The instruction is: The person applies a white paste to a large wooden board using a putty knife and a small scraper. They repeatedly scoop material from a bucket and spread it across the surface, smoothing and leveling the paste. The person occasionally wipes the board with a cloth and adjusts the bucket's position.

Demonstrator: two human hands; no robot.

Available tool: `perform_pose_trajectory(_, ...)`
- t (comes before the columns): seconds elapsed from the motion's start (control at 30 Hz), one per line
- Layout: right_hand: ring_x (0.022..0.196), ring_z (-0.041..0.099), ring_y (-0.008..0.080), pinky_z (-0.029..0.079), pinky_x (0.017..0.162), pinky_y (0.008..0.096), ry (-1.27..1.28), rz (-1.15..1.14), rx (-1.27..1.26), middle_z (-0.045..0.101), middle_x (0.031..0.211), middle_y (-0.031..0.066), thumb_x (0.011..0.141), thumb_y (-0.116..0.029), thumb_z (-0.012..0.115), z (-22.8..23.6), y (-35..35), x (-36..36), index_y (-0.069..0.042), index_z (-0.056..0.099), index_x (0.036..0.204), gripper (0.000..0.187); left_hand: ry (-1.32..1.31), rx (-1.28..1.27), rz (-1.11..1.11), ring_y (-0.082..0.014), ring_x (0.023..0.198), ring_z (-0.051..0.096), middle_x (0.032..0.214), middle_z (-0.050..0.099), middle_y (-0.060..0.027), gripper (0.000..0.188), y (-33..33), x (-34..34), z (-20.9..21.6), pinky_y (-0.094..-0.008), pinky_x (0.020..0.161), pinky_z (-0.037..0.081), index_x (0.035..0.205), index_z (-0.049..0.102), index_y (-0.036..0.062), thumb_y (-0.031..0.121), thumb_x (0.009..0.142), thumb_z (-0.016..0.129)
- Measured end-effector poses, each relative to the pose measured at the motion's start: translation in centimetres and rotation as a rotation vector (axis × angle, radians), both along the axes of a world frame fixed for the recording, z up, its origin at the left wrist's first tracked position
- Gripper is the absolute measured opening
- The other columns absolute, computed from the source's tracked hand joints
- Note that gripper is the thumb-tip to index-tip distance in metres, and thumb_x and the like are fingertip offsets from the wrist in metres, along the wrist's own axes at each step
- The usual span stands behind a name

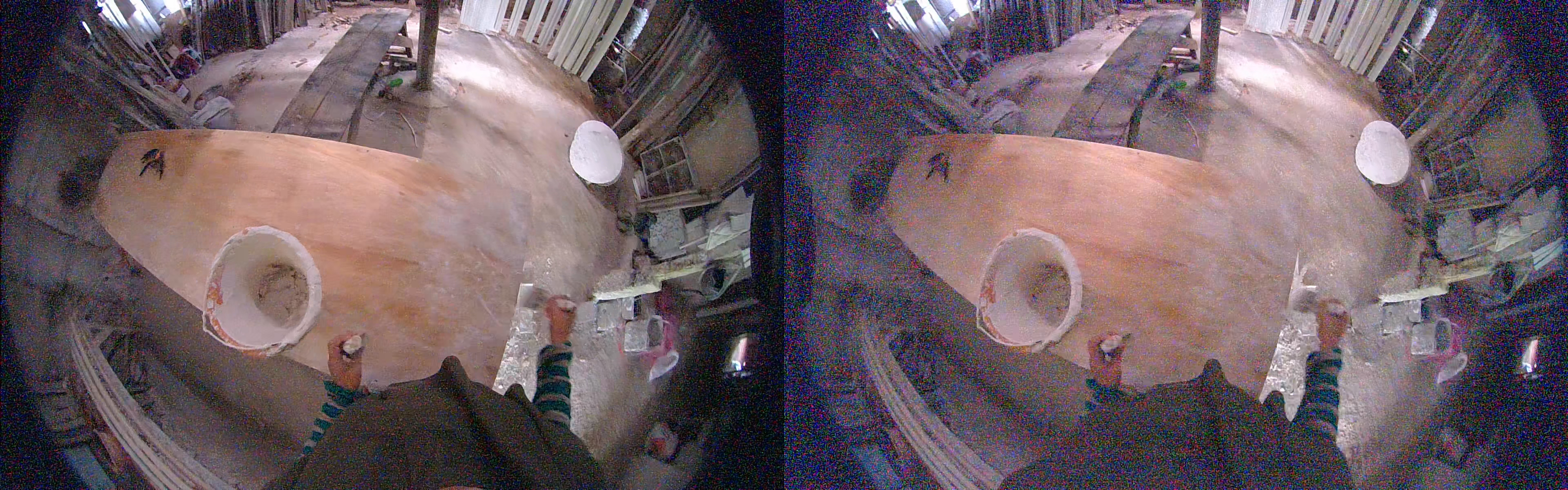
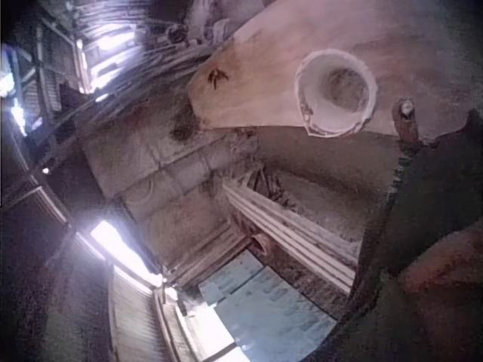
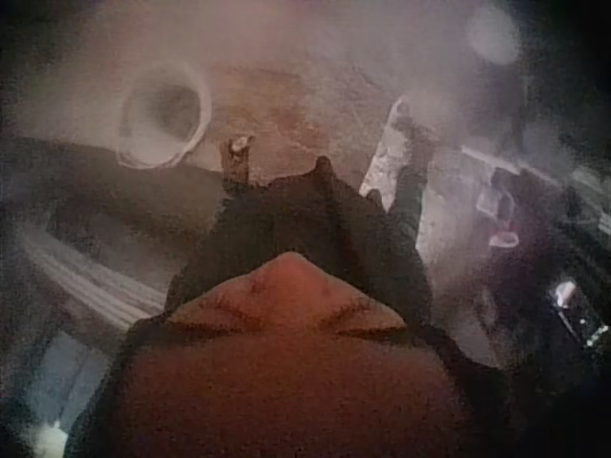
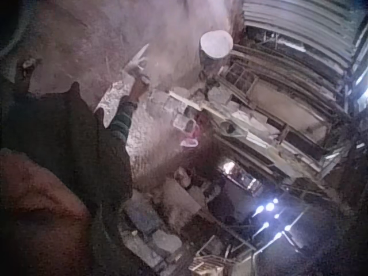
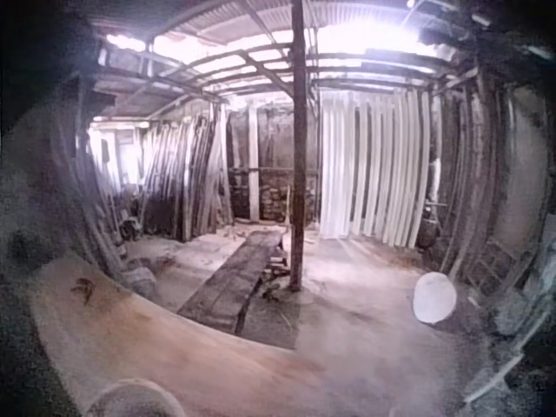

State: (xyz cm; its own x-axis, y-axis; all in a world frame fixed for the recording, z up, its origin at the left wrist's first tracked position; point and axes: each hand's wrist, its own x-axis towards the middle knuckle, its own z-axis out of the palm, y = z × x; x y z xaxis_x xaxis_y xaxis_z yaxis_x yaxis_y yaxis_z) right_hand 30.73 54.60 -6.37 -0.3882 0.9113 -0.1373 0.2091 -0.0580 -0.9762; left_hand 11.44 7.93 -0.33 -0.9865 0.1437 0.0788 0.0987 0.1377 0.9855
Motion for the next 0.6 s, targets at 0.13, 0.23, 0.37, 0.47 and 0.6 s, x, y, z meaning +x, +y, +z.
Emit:
perform_pose_trajectory(0.13, 0.067, 0.056, 0.0121, 0.046, 0.061, 0.0254, -0.018, -0.079, 0.164, 0.06, 0.075, 0.0021, 0.076, -0.01, 0.067, 8.5, -3.4, -2.1, -0.004, 0.062, 0.083, 0.011, -0.068, 0.278, -0.041, -0.0185, 0.092, 0.05, 0.104, 0.05, -0.0109, 0.029, 0.8, -1.0, -1.3, -0.0308, 0.081, 0.042, 0.102, 0.046, 0.0058, 0.001, 0.077, 0.06)
perform_pose_trajectory(0.23, 0.079, 0.055, 0.0133, 0.045, 0.073, 0.027, -0.141, 0.212, 0.328, 0.061, 0.08, 0.0018, 0.075, -0.009, 0.067, 7.9, -9.2, -9.7, -0.003, 0.062, 0.082, 0.01, -0.061, 0.326, -0.189, -0.0204, 0.092, 0.05, 0.107, 0.049, -0.0118, 0.03, 1.7, -2.1, -1.6, -0.0333, 0.084, 0.041, 0.104, 0.045, 0.0054, 0.009, 0.078, 0.061)
perform_pose_trajectory(0.37, 0.074, 0.056, 0.0087, 0.045, 0.066, 0.0231, -0.053, 0.504, 0.233, 0.062, 0.079, 0.0029, 0.076, -0.009, 0.068, 8.3, -17.2, -18.5, -0.005, 0.063, 0.082, 0.009, -0.054, 0.307, -0.355, -0.0247, 0.097, 0.051, 0.107, 0.052, -0.0138, 0.031, 0.1, -2.1, -1.2, -0.0366, 0.088, 0.039, 0.101, 0.05, 0.0045, 0.019, 0.077, 0.063)
perform_pose_trajectory(0.47, 0.071, 0.056, 0.0087, 0.046, 0.063, 0.0227, 0.015, 0.575, 0.053, 0.062, 0.076, 0.0021, 0.076, -0.009, 0.067, 9.4, -20.9, -21.6, -0.004, 0.063, 0.083, 0.009, 0.146, -0.061, -0.435, -0.0278, 0.102, 0.052, 0.107, 0.056, -0.015, 0.025, -0.6, -2.7, 3.2, -0.0369, 0.09, 0.04, 0.097, 0.056, 0.0045, 0.017, 0.077, 0.063)
perform_pose_trajectory(0.6, 0.068, 0.056, 0.0074, 0.046, 0.06, 0.0221, 0.106, 0.728, 0.082, 0.062, 0.076, 0.0015, 0.076, -0.01, 0.067, 7.6, -22.6, -25.8, -0.004, 0.063, 0.083, 0.01, -0.033, -0.197, -0.328, -0.0287, 0.104, 0.053, 0.109, 0.057, -0.0146, 0.024, -1.6, 0.1, 3.5, -0.0367, 0.09, 0.041, 0.098, 0.06, 0.0057, 0.013, 0.075, 0.064)
